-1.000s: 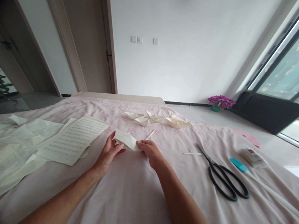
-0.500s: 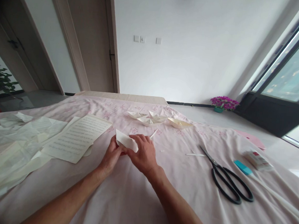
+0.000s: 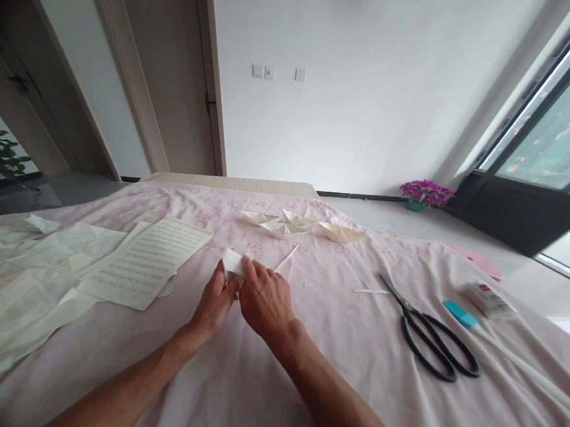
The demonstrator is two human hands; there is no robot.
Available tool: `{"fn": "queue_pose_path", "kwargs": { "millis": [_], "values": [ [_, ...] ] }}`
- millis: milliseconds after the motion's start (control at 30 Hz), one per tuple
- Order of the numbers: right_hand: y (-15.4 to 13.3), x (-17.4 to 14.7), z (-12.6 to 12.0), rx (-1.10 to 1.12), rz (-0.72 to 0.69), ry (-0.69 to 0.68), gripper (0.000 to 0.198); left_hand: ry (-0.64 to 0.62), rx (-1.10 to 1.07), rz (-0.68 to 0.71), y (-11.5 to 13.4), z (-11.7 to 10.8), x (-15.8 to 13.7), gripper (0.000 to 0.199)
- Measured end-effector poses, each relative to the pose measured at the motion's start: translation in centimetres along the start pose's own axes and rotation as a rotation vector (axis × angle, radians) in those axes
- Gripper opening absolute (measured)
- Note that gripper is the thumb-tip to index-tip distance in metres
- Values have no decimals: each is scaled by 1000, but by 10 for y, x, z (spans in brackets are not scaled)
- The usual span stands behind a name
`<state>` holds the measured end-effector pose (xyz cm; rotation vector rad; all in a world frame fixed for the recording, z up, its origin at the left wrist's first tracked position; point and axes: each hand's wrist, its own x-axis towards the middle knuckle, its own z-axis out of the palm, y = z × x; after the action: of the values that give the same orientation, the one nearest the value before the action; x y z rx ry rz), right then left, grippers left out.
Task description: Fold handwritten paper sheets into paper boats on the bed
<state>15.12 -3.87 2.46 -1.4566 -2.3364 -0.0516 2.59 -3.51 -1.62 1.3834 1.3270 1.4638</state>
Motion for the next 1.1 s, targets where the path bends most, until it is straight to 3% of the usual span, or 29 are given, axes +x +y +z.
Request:
{"fn": "queue_pose_path", "kwargs": {
  "millis": [333,767,1100],
  "values": [
    [1,0,0,-75,26,-86,43,-30,-85,-81,3,3,-3,47],
    [-1,2,6,-64,57,-102,16,-36,-15,-108,-1,5,0,20],
    [-3,1,8,-64,40,-129,19,7,-39,-88,-4,5,1,27]
  ]
}}
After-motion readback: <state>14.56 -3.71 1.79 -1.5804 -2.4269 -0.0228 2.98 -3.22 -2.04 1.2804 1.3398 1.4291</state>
